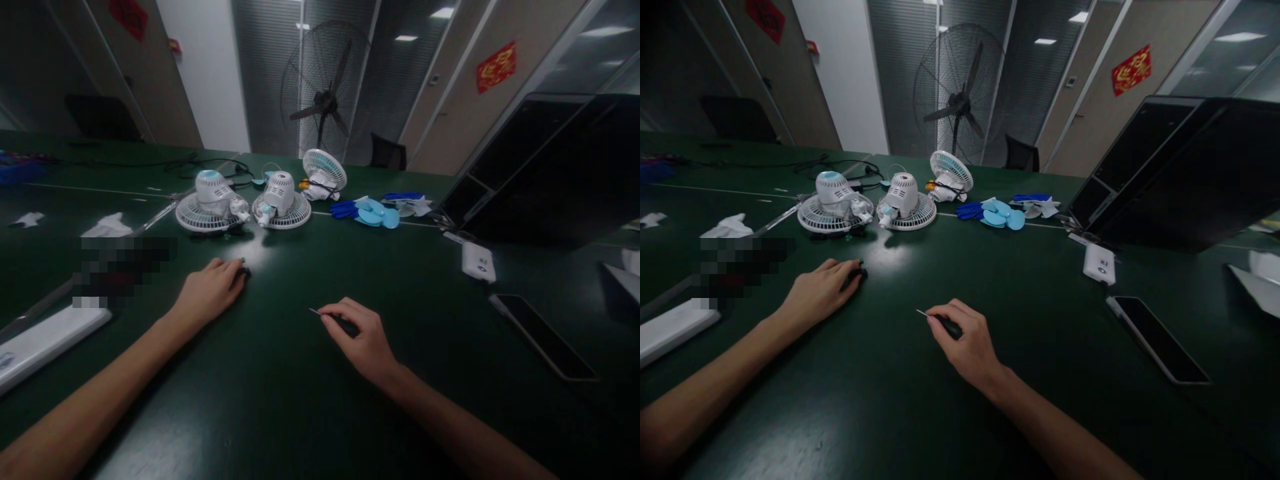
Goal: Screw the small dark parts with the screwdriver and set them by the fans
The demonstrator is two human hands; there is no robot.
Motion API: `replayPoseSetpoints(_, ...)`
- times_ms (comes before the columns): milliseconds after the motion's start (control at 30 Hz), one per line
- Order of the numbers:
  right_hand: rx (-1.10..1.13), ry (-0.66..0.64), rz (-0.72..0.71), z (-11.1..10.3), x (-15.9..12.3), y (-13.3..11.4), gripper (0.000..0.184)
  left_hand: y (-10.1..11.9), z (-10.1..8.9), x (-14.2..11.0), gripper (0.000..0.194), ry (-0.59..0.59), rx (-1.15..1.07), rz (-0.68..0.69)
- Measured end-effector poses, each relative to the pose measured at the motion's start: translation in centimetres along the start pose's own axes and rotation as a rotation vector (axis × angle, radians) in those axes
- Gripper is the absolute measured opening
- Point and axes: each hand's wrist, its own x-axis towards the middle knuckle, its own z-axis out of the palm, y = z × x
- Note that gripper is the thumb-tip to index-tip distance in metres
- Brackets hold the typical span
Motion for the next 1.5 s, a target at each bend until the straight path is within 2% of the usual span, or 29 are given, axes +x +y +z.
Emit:
replayPoseSetpoints(233, -0.028, -0.016, 0.003, 0.0, -0.1, 0.2, 0.015, -3.7, -0.2, -0.2, 0.044, 0.011, 0.077, -0.261)
replayPoseSetpoints(433, -0.012, -0.036, 0.012, -0.1, -0.1, 0.2, 0.016, -4.3, -1.2, -0.3, 0.048, -0.004, 0.032, -0.373)
replayPoseSetpoints(567, -0.019, -0.024, 0.007, -0.1, -0.1, 0.1, 0.015, -5.0, -1.6, -0.5, 0.046, -0.012, 0.011, -0.374)
replayPoseSetpoints(833, -0.011, -0.034, 0.016, -0.1, -0.2, 0.0, 0.015, -7.5, -1.0, -1.0, 0.040, 0.020, -0.056, -0.368)
replayPoseSetpoints(1033, -0.020, -0.026, 0.002, 0.0, -0.1, 0.0, 0.015, -7.8, -1.1, -1.0, 0.044, -0.015, -0.077, -0.385)
replayPoseSetpoints(1300, -0.013, -0.036, 0.011, 0.0, -0.1, 0.1, 0.015, -8.0, -1.1, -0.9, 0.038, -0.029, -0.117, -0.419)
replayPoseSetpoints(1400, -0.011, -0.042, 0.012, -0.1, -0.2, 0.2, 0.016, -8.0, -1.3, -0.8, 0.041, -0.001, -0.148, -0.439)
replayPoseSetpoints(1500, -0.011, -0.053, 0.015, -0.1, -0.2, 0.2, 0.016, -7.6, -1.5, -0.7, 0.044, 0.074, -0.209, -0.478)
